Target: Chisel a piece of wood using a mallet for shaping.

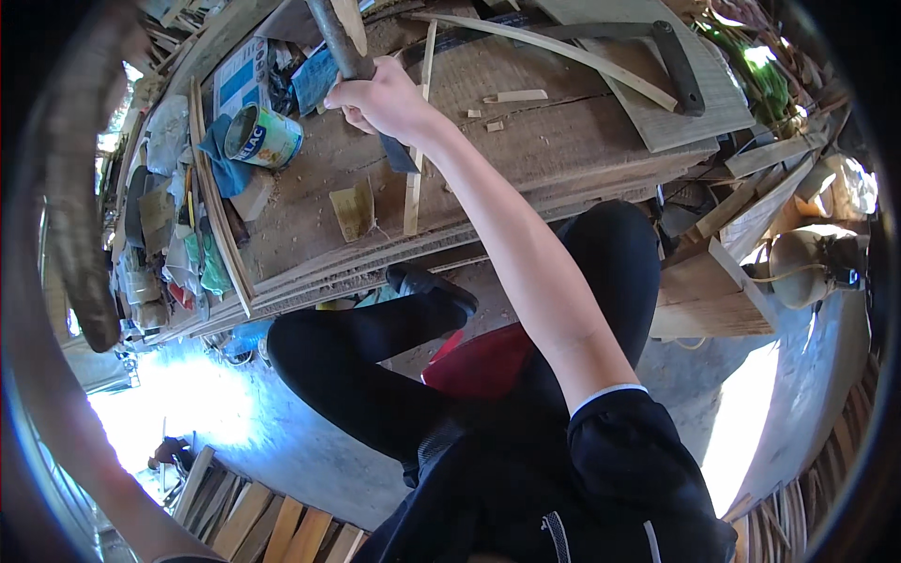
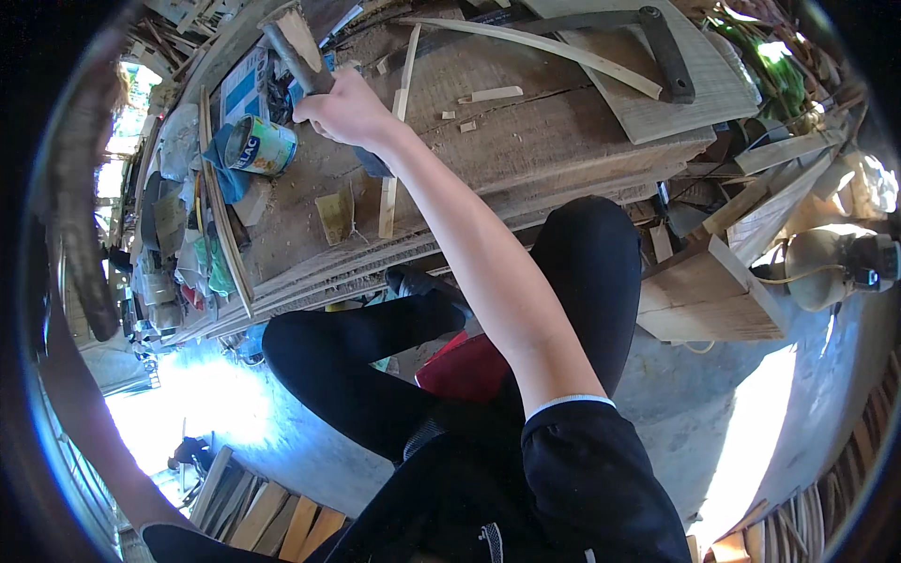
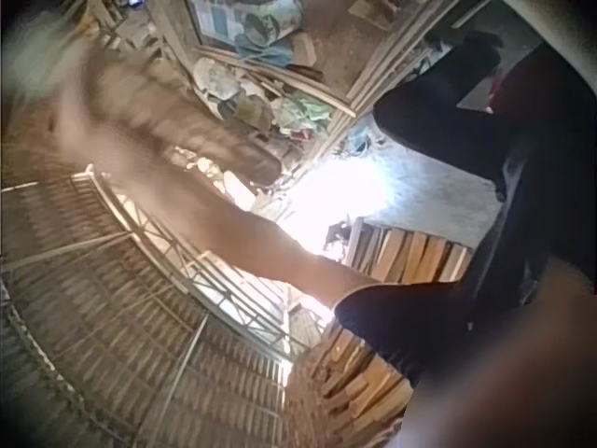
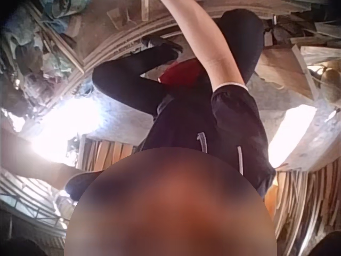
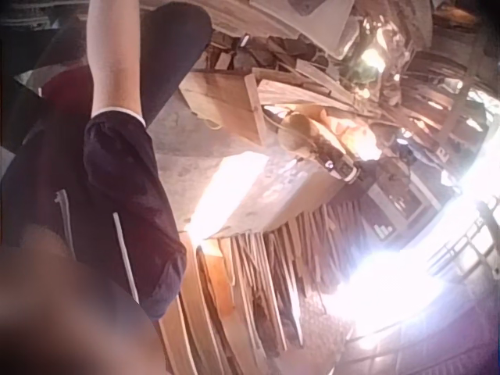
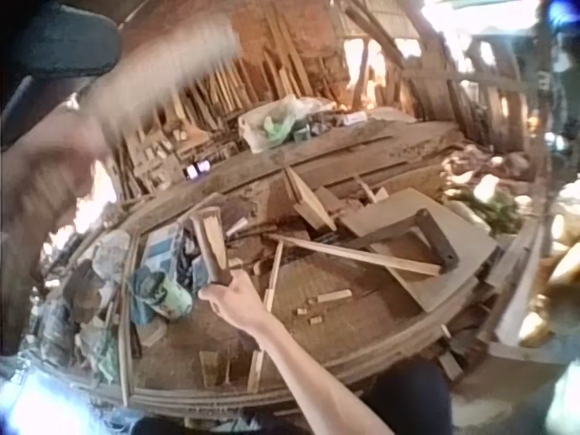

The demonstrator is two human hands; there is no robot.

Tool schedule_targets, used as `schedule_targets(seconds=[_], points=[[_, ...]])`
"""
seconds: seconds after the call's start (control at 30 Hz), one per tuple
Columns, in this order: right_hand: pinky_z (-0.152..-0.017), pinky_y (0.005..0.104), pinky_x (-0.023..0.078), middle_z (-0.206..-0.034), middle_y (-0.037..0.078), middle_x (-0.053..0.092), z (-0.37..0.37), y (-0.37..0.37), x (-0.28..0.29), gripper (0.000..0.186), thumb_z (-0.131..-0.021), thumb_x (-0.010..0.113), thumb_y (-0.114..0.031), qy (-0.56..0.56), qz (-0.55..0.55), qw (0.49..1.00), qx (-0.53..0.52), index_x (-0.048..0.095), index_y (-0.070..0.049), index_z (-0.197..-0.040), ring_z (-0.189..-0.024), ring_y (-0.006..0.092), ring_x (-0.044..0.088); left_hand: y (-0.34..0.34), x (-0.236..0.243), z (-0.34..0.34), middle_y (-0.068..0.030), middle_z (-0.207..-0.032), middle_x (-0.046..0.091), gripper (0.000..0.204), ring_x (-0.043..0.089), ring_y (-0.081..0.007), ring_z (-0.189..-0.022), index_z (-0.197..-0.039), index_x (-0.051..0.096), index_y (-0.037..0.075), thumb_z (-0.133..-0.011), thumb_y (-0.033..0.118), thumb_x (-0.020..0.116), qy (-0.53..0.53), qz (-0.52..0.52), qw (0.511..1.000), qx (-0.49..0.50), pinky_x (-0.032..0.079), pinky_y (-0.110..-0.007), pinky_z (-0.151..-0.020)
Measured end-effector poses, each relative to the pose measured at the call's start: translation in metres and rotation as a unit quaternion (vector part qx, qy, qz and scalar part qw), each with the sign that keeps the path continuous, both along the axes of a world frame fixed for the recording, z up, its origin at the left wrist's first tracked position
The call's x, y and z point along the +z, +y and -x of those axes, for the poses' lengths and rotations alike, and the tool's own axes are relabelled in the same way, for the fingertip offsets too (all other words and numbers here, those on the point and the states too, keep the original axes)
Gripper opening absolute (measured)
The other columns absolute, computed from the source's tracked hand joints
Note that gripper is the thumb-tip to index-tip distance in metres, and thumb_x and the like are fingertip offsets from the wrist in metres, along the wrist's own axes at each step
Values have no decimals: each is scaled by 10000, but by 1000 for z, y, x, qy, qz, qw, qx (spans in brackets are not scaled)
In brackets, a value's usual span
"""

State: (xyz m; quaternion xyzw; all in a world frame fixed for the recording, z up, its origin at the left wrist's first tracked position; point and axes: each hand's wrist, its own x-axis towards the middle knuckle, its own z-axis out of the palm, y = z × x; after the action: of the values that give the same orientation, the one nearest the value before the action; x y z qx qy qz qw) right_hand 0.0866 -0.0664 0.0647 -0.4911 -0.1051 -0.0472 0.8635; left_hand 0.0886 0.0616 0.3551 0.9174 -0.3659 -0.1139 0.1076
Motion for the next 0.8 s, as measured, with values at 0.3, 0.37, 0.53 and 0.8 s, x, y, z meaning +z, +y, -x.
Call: schedule_targets(seconds=[0.3,0.37,0.53,0.8], points=[[-402,292,191,-496,12,421,-15,-4,-8,242,-807,612,-24,41,-54,998,15,512,-43,-587,-405,92,328,20,-63,30,-38,-715,555,499,524,-103,-476,-981,570,30,-785,466,714,43,180,959,215,420,-213,-416],[-400,295,188,-488,13,408,-26,-12,-15,271,-817,599,-54,69,-79,994,15,478,-56,-575,-400,97,314,33,-73,43,-64,-867,597,671,589,-148,-751,-1135,602,-15,-740,515,718,-42,151,966,203,449,-242,-627],[-424,277,138,-513,-53,237,-43,-31,-51,372,-810,591,-77,129,-219,967,22,288,-156,-608,-424,79,185,71,-123,39,-75,-873,643,562,594,-139,-731,-1077,631,-11,-743,425,752,44,156,959,231,458,-255,-632],[-406,238,169,-523,-88,246,-45,-35,-59,305,-849,562,-123,169,-277,946,23,352,-172,-634,-420,49,202,102,-261,-11,-161,-878,687,467,662,-357,-779,-1055,665,21,-783,395,734,-124,-1,977,172,510,-420,-770]])
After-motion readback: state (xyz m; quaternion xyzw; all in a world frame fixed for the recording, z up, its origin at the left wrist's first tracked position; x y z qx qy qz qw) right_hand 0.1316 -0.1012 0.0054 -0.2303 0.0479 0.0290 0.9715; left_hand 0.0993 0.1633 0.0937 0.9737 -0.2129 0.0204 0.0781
